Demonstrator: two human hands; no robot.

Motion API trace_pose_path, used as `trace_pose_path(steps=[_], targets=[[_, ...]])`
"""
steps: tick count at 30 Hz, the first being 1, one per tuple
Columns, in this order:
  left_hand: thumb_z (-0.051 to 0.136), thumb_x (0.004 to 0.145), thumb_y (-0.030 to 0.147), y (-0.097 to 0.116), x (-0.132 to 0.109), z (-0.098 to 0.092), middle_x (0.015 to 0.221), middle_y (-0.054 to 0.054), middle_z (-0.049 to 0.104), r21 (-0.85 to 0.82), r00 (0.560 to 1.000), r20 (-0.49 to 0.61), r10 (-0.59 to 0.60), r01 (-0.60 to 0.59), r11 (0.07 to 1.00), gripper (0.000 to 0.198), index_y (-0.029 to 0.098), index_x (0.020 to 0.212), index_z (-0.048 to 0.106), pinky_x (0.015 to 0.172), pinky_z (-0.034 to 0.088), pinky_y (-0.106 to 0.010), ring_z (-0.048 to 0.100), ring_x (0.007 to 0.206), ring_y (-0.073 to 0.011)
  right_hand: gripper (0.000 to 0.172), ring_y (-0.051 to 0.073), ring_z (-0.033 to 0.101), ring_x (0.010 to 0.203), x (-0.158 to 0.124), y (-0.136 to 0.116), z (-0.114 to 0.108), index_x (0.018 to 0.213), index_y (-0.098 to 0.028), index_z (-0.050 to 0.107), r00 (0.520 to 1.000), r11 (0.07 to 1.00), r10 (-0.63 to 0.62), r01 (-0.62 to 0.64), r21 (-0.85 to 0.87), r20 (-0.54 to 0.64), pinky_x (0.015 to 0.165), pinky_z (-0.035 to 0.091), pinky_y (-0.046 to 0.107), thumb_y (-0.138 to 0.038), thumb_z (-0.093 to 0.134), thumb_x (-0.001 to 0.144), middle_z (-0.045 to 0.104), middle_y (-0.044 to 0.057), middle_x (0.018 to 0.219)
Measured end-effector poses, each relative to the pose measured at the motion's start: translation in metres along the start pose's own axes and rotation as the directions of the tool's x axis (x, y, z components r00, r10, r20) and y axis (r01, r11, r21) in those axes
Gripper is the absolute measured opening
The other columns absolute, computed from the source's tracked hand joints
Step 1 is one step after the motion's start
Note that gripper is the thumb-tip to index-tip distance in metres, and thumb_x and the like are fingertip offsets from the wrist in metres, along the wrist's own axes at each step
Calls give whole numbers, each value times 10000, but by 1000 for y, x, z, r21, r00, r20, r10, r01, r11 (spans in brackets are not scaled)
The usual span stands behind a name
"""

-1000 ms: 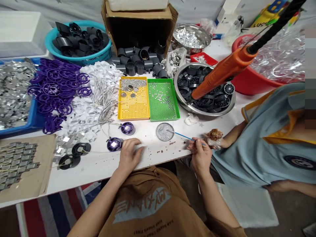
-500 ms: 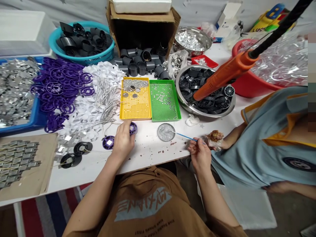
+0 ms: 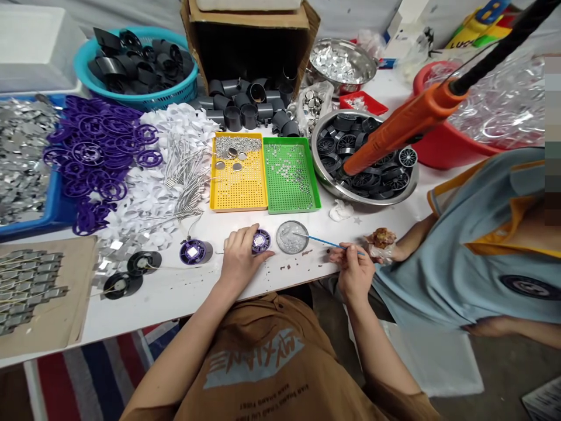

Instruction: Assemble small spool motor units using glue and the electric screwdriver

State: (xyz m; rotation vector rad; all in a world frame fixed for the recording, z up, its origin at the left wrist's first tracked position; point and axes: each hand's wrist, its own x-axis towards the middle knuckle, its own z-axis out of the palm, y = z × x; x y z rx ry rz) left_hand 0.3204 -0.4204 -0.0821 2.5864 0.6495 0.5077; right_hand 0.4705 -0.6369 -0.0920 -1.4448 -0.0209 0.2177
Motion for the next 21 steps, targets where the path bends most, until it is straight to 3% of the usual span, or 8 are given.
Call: trace_pose_path(steps=[3,5,8,11,13,17,19,21], targets=[[737,748,458,8,-6,-9,1114,-132,616,-5,990,-132,48,-49,999,595,176,1217,505,870,453,-436,543,1021,-304,373,97,617,466,10,0,5,811,-140,670,990,985,138,-134,106,-27,464,521,207,-473,782,687,699,19,632],[697,805,402,19,-14,-14,1007,-106,635,-65,975,-192,109,-123,990,412,178,1110,534,823,476,-404,565,946,-266,411,86,611,455,14,0,8,793,-124,671,980,972,195,-187,140,-43,449,523,186,-488,803,653,694,21,612],[620,874,319,36,-28,-12,884,-65,656,-251,974,6,227,-218,943,223,180,1023,532,730,517,-339,610,826,-213,441,78,607,444,17,-1,11,778,-113,666,962,951,267,-254,175,-56,437,530,168,-498,817,628,690,20,591],[628,863,350,47,-37,1,1081,-129,663,-332,928,235,288,-202,921,300,161,1074,530,790,556,-373,648,967,-257,451,72,598,428,19,-2,12,763,-105,663,943,928,328,-309,206,-63,419,523,152,-493,832,608,687,21,575],[636,854,354,49,-39,8,1214,-172,618,-334,921,256,293,-199,921,325,154,1089,532,838,558,-404,634,1061,-289,446,67,594,421,19,-3,12,755,-103,662,933,917,355,-333,220,-68,412,517,143,-488,835,609,685,20,568],[601,879,245,45,-36,3,1082,-108,667,-422,955,69,290,-235,875,148,185,1000,541,800,551,-338,654,980,-220,423,55,597,431,15,-10,11,768,-112,663,932,909,360,-341,240,-41,427,517,128,-476,828,631,692,10,586],[629,859,226,38,-30,-5,1010,-78,666,-392,975,-93,203,-223,893,156,198,989,546,816,526,-343,633,961,-210,407,56,611,459,12,-15,14,793,-121,671,953,924,302,-297,239,19,454,525,133,-466,826,642,706,14,624],[678,824,276,27,-21,-12,1018,-87,639,-312,973,-224,51,-121,942,230,197,1004,558,838,502,-382,596,980,-231,369,63,619,482,7,-20,19,819,-138,678,973,948,211,-227,224,95,474,528,148,-449,812,671,717,20,662]])
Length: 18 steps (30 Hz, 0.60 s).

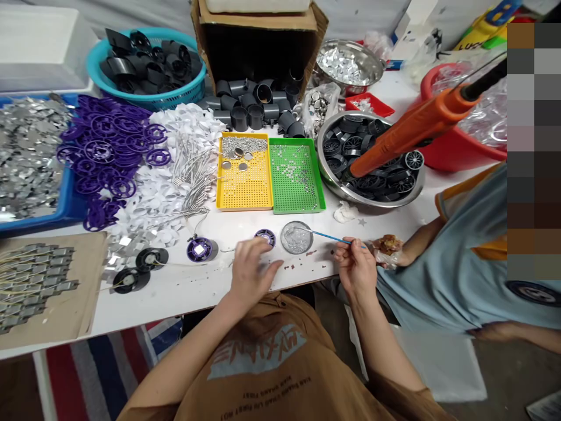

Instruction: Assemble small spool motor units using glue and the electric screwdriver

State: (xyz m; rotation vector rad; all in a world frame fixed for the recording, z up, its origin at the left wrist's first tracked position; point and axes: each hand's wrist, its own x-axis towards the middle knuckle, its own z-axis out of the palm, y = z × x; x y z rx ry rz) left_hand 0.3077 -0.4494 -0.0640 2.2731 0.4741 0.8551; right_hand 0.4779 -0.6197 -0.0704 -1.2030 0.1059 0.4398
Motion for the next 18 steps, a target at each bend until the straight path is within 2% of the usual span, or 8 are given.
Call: trace_pose_path(steps=[1,3,7,13,18], targets=[[695,810,309,-5,5,-2,1029,-94,623,38,997,-58,-57,59,998,267,193,1013,566,842,496,-395,580,989,-240,339,66,619,487,-2,-2,4,826,-149,680,998,999,-37,38,-15,45,478,527,158,-439,798,695,719,19,674],[699,802,350,-16,13,-3,1028,-94,606,40,987,-82,-138,141,989,306,188,1035,584,843,499,-396,569,997,-241,271,73,613,487,-6,-5,11,829,-172,678,987,993,-103,110,-49,123,477,521,176,-418,759,749,715,10,679],[615,874,305,-29,17,0,1043,-68,638,-72,985,24,-169,170,983,172,211,1014,644,884,509,-363,606,1011,-204,195,105,621,503,-8,-10,20,843,-202,662,946,958,-199,242,-153,255,479,521,226,-397,678,830,705,1,689],[504,939,262,-36,6,-2,1168,-78,657,-248,977,61,-206,214,945,173,209,1080,590,950,504,-363,618,1112,-191,144,160,659,599,-9,-13,23,925,-209,679,870,871,-184,361,-335,458,613,560,325,-330,607,890,708,26,715],[491,948,260,-45,-2,2,1208,-88,648,-317,979,68,-193,205,926,169,212,1092,563,978,491,-379,600,1163,-196,132,160,668,639,-8,-15,34,969,-222,679,801,829,-162,427,-360,576,672,565,330,-287,579,912,700,11,705]])
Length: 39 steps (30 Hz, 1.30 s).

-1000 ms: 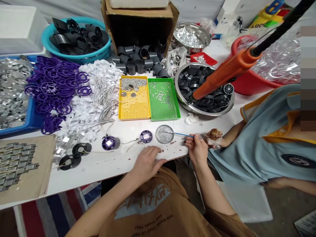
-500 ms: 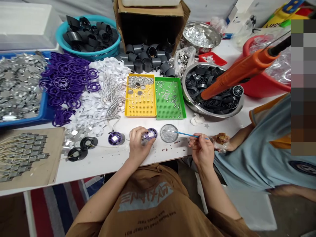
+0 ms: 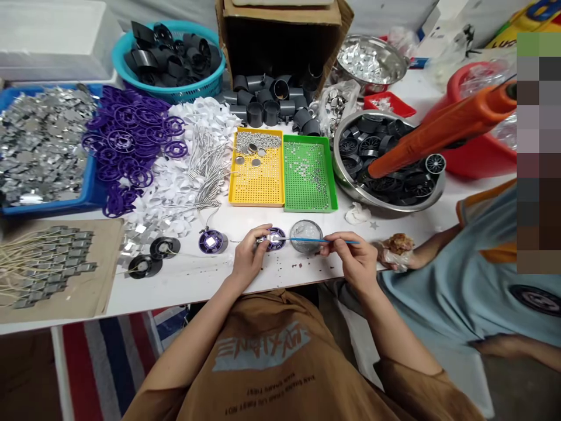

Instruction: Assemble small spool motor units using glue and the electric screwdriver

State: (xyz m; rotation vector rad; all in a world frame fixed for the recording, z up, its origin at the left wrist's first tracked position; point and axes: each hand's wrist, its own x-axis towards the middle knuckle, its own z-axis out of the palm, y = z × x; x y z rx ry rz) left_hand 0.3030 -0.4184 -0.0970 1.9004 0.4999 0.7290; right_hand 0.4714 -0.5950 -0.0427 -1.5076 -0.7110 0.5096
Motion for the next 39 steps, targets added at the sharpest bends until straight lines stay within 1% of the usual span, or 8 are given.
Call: trace_pose_path(steps=[8,11,15,19,23,30,35,39], targets=[[543,920,255,-4,1,0,1248,-127,611,-10,992,36,122,-122,993,204,205,1117,527,969,495,-413,581,1186,-216,124,132,670,667,11,-20,-6,986,-205,654,986,948,-44,92,-303,163,652,532,260,-235,547,929,692,11,755],[657,849,278,-3,3,1,1224,-142,611,31,982,26,189,-190,981,291,201,1090,512,946,507,-429,592,1159,-232,129,131,663,663,20,-35,-8,970,-196,646,959,896,-53,169,-411,280,645,517,250,-244,531,936,688,13,743],[661,845,269,-4,5,3,1213,-144,618,33,981,27,191,-192,981,290,207,1074,493,937,516,-443,600,1152,-228,143,129,650,656,36,-52,-4,930,-198,637,915,811,-98,301,-501,392,632,492,241,-250,505,946,689,14,747],[661,845,277,-6,5,3,1219,-148,621,18,982,35,187,-188,982,289,208,1070,493,945,514,-451,604,1155,-228,162,142,646,690,50,-64,7,907,-208,623,883,734,-142,398,-551,448,640,471,247,-261,477,954,699,27,795],[662,846,282,-7,4,3,1218,-147,623,24,982,33,187,-188,982,288,205,1067,495,948,512,-443,606,1152,-223,192,139,624,654,58,-71,18,863,-200,608,883,669,-161,426,-608,441,617,440,242,-262,454,961,681,23,741],[672,841,273,-7,3,3,1228,-154,621,18,982,39,187,-188,982,298,202,1068,493,955,508,-429,602,1160,-217,206,133,587,598,46,-79,23,849,-194,577,897,596,-146,416,-687,417,590,412,246,-242,419,972,640,14,696],[668,843,293,-8,3,3,1218,-146,631,30,981,27,190,-191,981,293,198,1067,505,949,513,-432,606,1153,-220,201,137,579,639,43,-92,34,882,-188,564,842,572,-132,496,-654,523,608,414,245,-228,392,978,634,31,746],[668,842,301,-9,3,3,1214,-148,634,28,984,21,179,-179,983,297,194,1068,509,942,521,-434,612,1150,-224,194,125,592,645,52,-97,44,887,-181,578,808,614,-157,530,-585,567,601,421,228,-237,414,975,649,28,748]])
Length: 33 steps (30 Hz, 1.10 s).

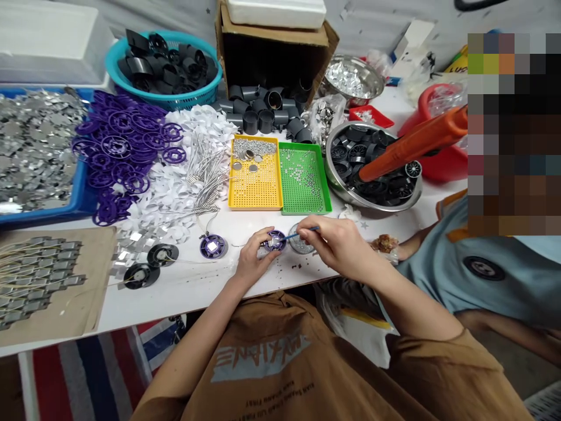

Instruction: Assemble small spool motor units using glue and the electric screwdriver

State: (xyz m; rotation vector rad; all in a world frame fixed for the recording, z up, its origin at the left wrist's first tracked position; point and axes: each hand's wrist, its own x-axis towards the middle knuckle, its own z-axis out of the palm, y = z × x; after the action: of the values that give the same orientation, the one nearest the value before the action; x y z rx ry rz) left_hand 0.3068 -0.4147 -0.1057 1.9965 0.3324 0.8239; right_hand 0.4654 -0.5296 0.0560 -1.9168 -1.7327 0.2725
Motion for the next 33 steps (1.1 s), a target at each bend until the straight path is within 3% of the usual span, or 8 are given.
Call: trace_pose_path(steps=[4,7,10,14,18,23,27,33], targets=[[666,843,311,-1,0,0,1212,-153,637,4,1000,-1,6,-6,1000,300,194,1067,503,944,523,-445,620,1144,-227,190,109,638,602,1,13,3,863,-175,602,986,978,159,-150,148,-53,576,456,210,-281,477,959,677,9,692],[665,844,310,-1,0,1,1213,-153,637,2,1000,0,-4,4,1000,297,194,1064,503,941,524,-445,620,1144,-228,235,120,675,594,-9,25,9,880,-165,605,947,893,318,-281,353,-52,559,510,215,-363,498,949,697,19,696],[670,840,303,-1,0,1,1211,-152,638,1,1000,-7,-3,3,1000,297,193,1062,505,941,524,-439,621,1142,-226,270,133,693,609,-19,32,17,892,-159,603,914,826,399,-320,464,-79,570,548,236,-414,521,932,708,32,711],[675,837,295,-1,0,2,1207,-160,640,-4,1000,-20,7,-7,1000,301,185,1060,506,940,525,-432,623,1139,-225,274,134,693,605,-26,31,25,894,-161,597,898,802,425,-314,508,-117,579,566,251,-425,531,926,708,31,711],[667,842,313,-1,-1,3,1206,-160,640,-3,1000,-25,5,-5,1000,298,184,1056,505,940,524,-442,626,1134,-229,230,127,686,612,-26,25,20,907,-168,592,921,870,372,-302,390,-116,587,544,236,-371,495,952,704,23,703],[658,850,328,-1,-1,3,1206,-161,641,17,1000,-10,-1,1,1000,296,186,1055,500,941,524,-441,620,1143,-228,204,118,622,576,-13,16,2,874,-183,587,982,983,183,-182,33,-43,577,451,229,-280,437,972,678,8,676],[659,849,341,1,-1,1,1221,-149,636,23,1000,5,-26,26,999,301,197,1058,497,952,519,-434,614,1155,-223,189,131,571,555,3,10,-3,874,-178,580,997,982,77,-71,-174,27,557,365,243,-238,422,960,631,5,631],[661,845,361,-1,-1,1,1241,-138,627,4,999,25,-37,37,999,315,195,1059,501,977,501,-430,601,1176,-226,159,132,526,555,19,-5,-2,867,-153,582,991,952,3,39,-303,136,540,286,256,-180,439,931,631,35,674]])
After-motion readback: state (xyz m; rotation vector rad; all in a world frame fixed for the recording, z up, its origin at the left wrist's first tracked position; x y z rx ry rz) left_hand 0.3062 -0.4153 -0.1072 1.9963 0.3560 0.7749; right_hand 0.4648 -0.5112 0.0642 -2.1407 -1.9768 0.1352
